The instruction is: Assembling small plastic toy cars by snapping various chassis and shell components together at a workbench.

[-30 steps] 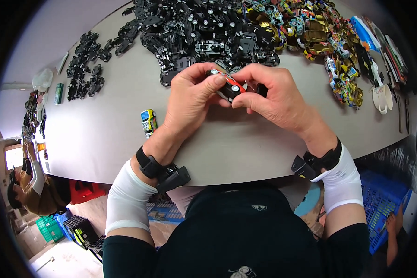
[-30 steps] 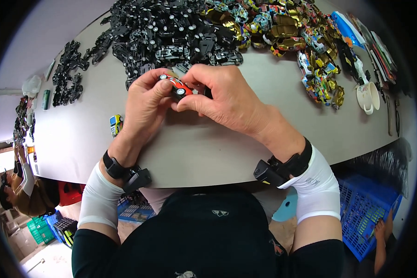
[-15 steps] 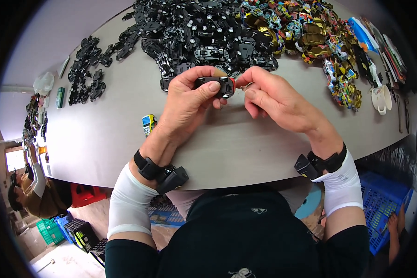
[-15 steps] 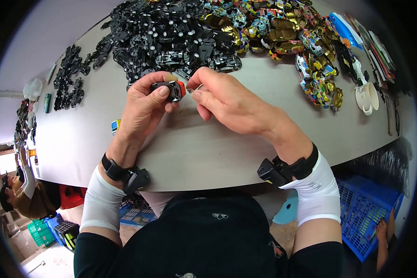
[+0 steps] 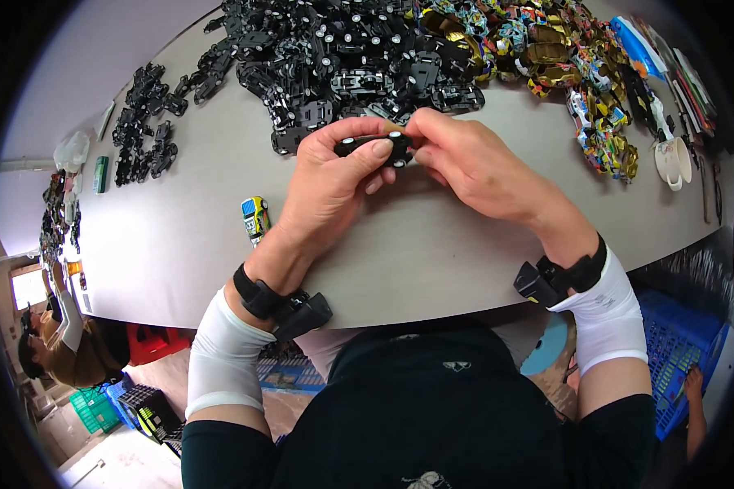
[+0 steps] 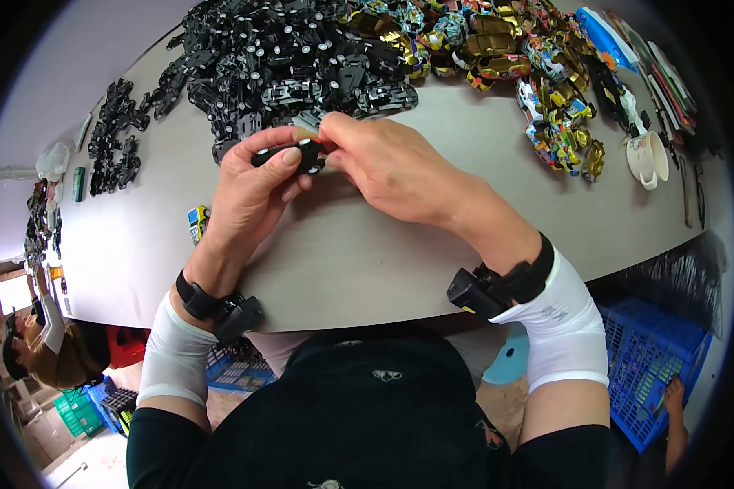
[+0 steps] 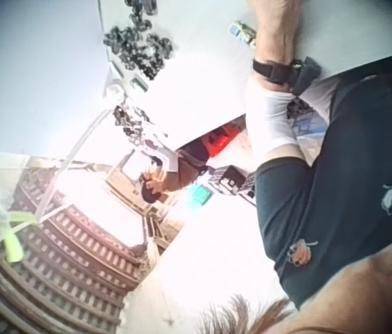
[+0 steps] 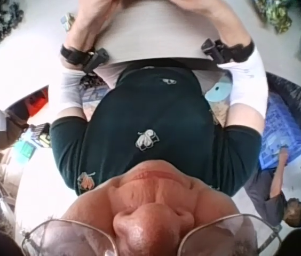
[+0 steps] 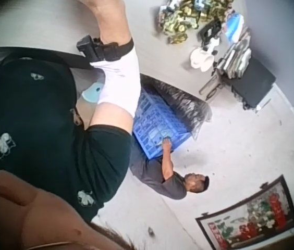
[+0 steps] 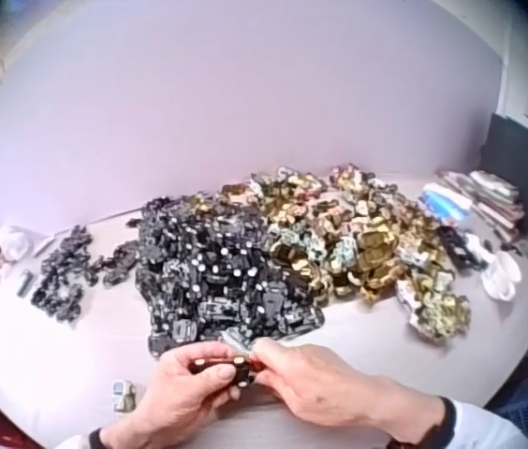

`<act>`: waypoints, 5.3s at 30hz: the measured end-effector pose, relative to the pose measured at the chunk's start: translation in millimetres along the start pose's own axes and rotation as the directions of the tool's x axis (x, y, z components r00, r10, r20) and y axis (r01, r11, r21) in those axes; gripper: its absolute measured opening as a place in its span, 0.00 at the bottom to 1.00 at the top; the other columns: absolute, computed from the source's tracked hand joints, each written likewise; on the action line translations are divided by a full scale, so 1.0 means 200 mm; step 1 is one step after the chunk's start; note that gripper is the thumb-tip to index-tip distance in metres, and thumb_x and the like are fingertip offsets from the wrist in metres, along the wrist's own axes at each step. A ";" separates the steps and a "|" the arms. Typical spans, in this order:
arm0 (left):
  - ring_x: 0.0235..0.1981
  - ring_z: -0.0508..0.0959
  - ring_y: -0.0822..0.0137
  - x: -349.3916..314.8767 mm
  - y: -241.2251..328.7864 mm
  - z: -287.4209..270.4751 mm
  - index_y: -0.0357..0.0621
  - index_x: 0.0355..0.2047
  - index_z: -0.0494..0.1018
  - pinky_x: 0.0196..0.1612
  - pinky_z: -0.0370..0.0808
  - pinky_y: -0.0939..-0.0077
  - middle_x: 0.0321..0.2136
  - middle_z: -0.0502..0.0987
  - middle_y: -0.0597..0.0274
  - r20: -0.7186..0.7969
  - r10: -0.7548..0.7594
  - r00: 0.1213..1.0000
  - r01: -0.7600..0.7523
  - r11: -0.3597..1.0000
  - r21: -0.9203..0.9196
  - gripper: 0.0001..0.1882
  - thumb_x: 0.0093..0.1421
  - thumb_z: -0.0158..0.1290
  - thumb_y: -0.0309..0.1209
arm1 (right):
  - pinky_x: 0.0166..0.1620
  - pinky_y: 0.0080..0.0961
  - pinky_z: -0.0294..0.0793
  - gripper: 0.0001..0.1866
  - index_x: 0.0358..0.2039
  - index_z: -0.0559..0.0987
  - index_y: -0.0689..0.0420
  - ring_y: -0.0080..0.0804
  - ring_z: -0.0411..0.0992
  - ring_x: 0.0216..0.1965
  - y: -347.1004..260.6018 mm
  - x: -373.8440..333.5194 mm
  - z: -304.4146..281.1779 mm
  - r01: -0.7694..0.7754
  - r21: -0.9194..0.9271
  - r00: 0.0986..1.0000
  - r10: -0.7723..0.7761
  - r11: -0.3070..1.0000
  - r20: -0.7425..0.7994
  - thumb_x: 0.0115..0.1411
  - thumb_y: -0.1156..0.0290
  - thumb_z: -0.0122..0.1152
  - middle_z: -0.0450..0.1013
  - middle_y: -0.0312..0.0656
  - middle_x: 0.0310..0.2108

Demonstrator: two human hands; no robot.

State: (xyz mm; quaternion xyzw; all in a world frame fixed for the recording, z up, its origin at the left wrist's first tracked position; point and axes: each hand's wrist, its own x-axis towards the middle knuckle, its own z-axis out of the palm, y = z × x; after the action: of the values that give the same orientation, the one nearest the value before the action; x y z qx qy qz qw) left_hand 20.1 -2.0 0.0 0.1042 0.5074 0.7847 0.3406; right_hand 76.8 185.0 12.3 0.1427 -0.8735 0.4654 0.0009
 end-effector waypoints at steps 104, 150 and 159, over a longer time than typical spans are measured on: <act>0.22 0.75 0.73 -0.07 0.34 0.16 0.30 0.39 0.72 0.23 0.72 0.85 0.26 0.78 0.54 -0.028 0.534 0.845 -0.475 0.773 0.419 0.10 0.60 0.50 0.26 | 0.29 0.26 0.69 0.10 0.33 0.76 0.60 0.28 0.70 0.22 0.00 0.12 -0.03 0.082 -0.095 0.992 -0.090 0.992 -0.087 0.48 0.75 0.62 0.71 0.40 0.19; 0.19 0.71 0.70 -0.15 0.40 -0.55 0.35 0.38 0.73 0.22 0.68 0.80 0.23 0.74 0.60 0.139 0.398 0.907 -0.138 -0.031 0.990 0.13 0.51 0.55 0.23 | 0.23 0.17 0.59 0.06 0.28 0.77 0.63 0.14 0.60 0.20 0.04 0.07 -0.09 -0.003 0.179 0.993 0.024 0.984 -0.118 0.54 0.73 0.59 0.67 0.29 0.17; 0.18 0.68 0.76 0.04 0.14 0.04 0.36 0.39 0.70 0.15 0.57 0.90 0.24 0.73 0.60 0.239 -0.286 0.928 0.309 0.949 -0.065 0.12 0.61 0.50 0.32 | 0.20 0.12 0.59 0.12 0.40 0.76 0.61 0.12 0.61 0.22 -0.06 0.03 -0.07 -0.020 0.533 0.984 0.112 0.846 -0.141 0.55 0.73 0.59 0.67 0.30 0.23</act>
State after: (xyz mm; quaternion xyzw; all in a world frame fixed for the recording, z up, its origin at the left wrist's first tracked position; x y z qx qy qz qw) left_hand 5.5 1.6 27.1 0.0973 0.4345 0.7317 0.5161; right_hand 71.2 188.2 30.2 0.0678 -0.7128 0.6979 0.0187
